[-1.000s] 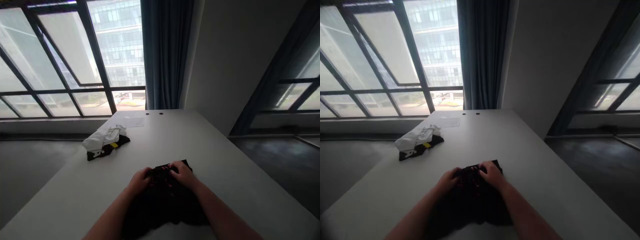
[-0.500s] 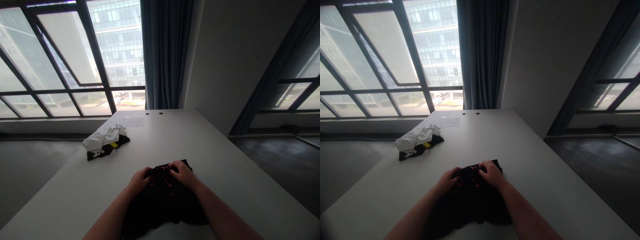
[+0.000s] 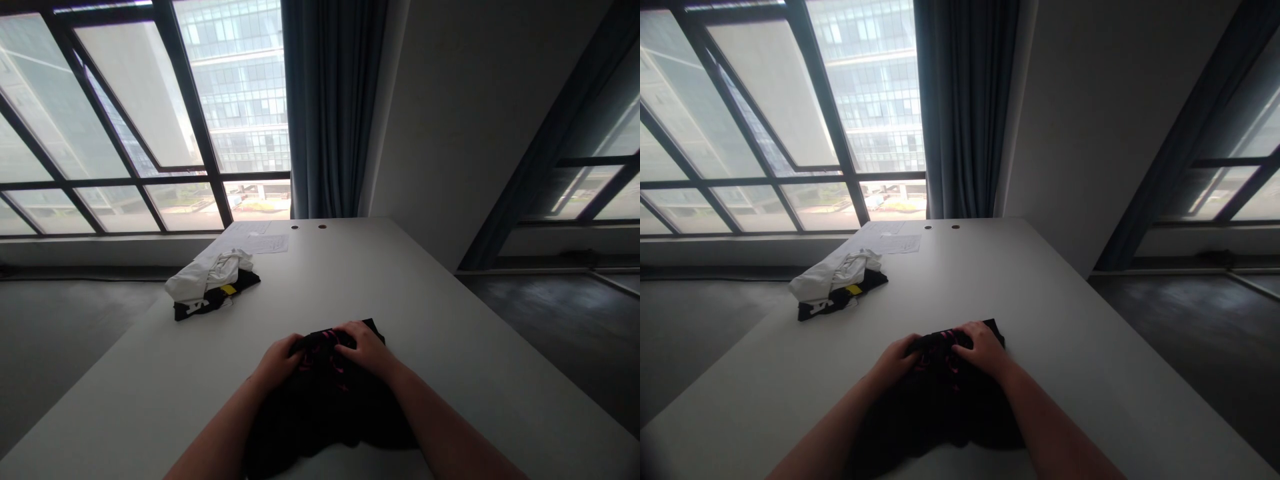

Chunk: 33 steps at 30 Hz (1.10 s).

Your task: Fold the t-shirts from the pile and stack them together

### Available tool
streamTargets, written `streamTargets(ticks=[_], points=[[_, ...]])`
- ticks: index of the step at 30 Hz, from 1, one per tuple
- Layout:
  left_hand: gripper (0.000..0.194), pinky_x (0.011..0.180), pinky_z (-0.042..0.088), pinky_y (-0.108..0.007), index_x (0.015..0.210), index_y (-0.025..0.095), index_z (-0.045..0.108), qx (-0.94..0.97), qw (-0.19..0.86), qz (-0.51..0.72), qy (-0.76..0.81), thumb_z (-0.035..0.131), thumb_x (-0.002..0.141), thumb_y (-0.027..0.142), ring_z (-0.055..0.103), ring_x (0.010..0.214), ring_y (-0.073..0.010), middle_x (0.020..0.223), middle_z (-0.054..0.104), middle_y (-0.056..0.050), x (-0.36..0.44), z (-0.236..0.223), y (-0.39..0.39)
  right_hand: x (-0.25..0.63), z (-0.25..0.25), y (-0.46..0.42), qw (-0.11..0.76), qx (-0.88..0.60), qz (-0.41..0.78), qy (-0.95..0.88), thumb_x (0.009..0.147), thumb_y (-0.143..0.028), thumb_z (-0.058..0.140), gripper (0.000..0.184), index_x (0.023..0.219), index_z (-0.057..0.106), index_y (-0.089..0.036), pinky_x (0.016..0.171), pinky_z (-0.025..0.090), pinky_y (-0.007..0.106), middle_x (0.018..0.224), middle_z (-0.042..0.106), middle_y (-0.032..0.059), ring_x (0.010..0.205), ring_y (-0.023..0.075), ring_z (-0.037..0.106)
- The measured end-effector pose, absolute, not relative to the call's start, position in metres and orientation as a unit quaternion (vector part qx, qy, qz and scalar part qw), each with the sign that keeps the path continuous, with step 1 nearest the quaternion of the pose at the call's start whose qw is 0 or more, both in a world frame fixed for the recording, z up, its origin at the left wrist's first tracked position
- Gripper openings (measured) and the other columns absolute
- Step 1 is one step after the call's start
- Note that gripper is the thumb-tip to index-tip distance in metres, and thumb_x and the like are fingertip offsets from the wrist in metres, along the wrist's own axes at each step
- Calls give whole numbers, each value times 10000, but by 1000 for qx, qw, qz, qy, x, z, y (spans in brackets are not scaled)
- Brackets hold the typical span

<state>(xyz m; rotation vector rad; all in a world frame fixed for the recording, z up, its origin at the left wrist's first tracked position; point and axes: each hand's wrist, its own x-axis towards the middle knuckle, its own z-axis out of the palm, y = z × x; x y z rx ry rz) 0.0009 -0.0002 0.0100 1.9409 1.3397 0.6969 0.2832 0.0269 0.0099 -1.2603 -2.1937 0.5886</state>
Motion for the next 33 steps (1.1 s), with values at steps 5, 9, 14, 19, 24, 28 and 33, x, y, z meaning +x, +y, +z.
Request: streamTargets(ticks=[5,9,14,19,24,28,33], points=[[283,917,509,-335,1159,233,693,750,348,291,481,544,931,308,707,1023,-233,1109,777,-54,2,13,-3,280,9,26,262,-478,201,-814,867,-314,723,305,1154,735,-214,1083,422,451,1215,733,102,1174,293,621],[283,913,512,-354,1156,223,687,748,355,288,480,569,946,371,703,1008,-244,1090,773,-63,2,17,-6,280,11,25,273,-488,213,-801,866,-282,711,231,1086,729,-215,1033,454,430,1168,736,101,1138,285,626],[524,1002,505,-400,1352,210,590,720,476,274,425,615,938,531,669,1137,-286,1244,724,-85,-3,25,-10,280,12,25,285,-487,219,-796,872,-228,669,130,996,707,-216,992,456,393,1094,734,81,1085,262,627],[762,1134,434,-445,1487,226,499,724,526,238,378,749,852,565,572,1320,-334,1440,626,-107,-6,30,-13,280,14,24,285,-493,220,-792,880,-209,630,90,942,694,-224,980,452,380,1053,731,64,1069,253,624],[787,1163,413,-460,1497,229,494,733,512,234,382,779,836,546,544,1365,-338,1493,590,-118,-4,27,-11,279,14,23,281,-506,216,-786,885,-212,626,78,940,680,-223,983,452,391,1055,727,70,1072,260,616],[754,1127,442,-445,1479,226,516,718,516,212,416,788,829,497,589,1314,-329,1435,637,-109,-6,32,-10,279,13,24,280,-510,208,-786,890,-216,623,63,935,668,-218,967,453,384,1037,720,73,1053,255,615],[767,1090,466,-415,1491,249,522,716,541,140,418,806,806,441,629,1266,-309,1378,684,-82,-17,48,-13,280,10,25,281,-507,204,-789,889,-204,619,34,902,648,-216,956,446,367,1022,712,70,1044,249,610]])
